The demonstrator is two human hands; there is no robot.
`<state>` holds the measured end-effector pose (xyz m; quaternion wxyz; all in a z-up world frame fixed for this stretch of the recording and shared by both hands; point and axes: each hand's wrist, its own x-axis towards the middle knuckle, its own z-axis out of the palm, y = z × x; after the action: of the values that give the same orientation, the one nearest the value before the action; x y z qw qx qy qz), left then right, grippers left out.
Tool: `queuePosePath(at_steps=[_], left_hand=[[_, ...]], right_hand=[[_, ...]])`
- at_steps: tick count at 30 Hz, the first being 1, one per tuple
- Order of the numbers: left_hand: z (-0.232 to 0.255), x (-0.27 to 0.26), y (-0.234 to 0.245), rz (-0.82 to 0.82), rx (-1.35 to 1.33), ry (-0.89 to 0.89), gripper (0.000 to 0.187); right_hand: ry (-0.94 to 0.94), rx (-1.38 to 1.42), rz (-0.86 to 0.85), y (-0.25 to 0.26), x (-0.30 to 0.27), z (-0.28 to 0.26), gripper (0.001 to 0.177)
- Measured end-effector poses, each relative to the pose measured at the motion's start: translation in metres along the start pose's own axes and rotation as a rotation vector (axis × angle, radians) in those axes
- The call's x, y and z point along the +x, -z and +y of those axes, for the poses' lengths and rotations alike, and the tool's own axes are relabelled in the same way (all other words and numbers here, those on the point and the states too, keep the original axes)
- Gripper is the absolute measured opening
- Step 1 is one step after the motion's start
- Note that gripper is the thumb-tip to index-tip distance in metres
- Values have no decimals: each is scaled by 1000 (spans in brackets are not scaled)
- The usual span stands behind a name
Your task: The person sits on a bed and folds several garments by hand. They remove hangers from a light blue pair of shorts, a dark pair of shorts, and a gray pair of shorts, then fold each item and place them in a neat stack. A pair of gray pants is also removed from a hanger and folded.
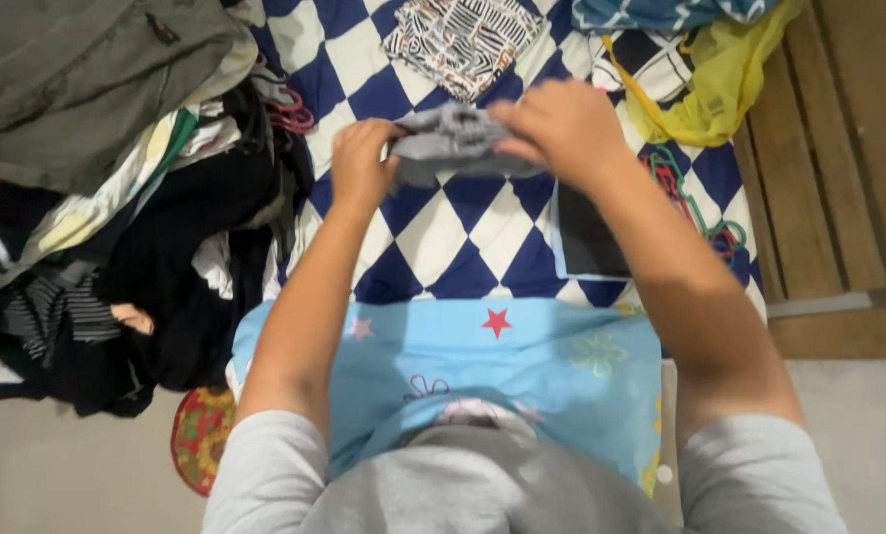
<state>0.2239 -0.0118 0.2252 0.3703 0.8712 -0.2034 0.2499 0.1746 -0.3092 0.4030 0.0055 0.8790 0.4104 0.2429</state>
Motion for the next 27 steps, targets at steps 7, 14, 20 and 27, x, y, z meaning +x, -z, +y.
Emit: queuePosePath(at_steps=[7,14,20,27], left_hand=[[-49,-80,-27,-76,235,-335,22],[-87,-177,-77,-343,279,-261,9],[-73,-157,-57,-426,237,-271,17],[-65,-153,-50,-906,84,-44,25]], right_hand=[[-60,31,138,-100,-103,-71,30],[-217,348,-48,-230,-194,-153,37],[-274,473,-189,-227,-198,-143,34],[-348,693,-314,-224,-207,-147,42]])
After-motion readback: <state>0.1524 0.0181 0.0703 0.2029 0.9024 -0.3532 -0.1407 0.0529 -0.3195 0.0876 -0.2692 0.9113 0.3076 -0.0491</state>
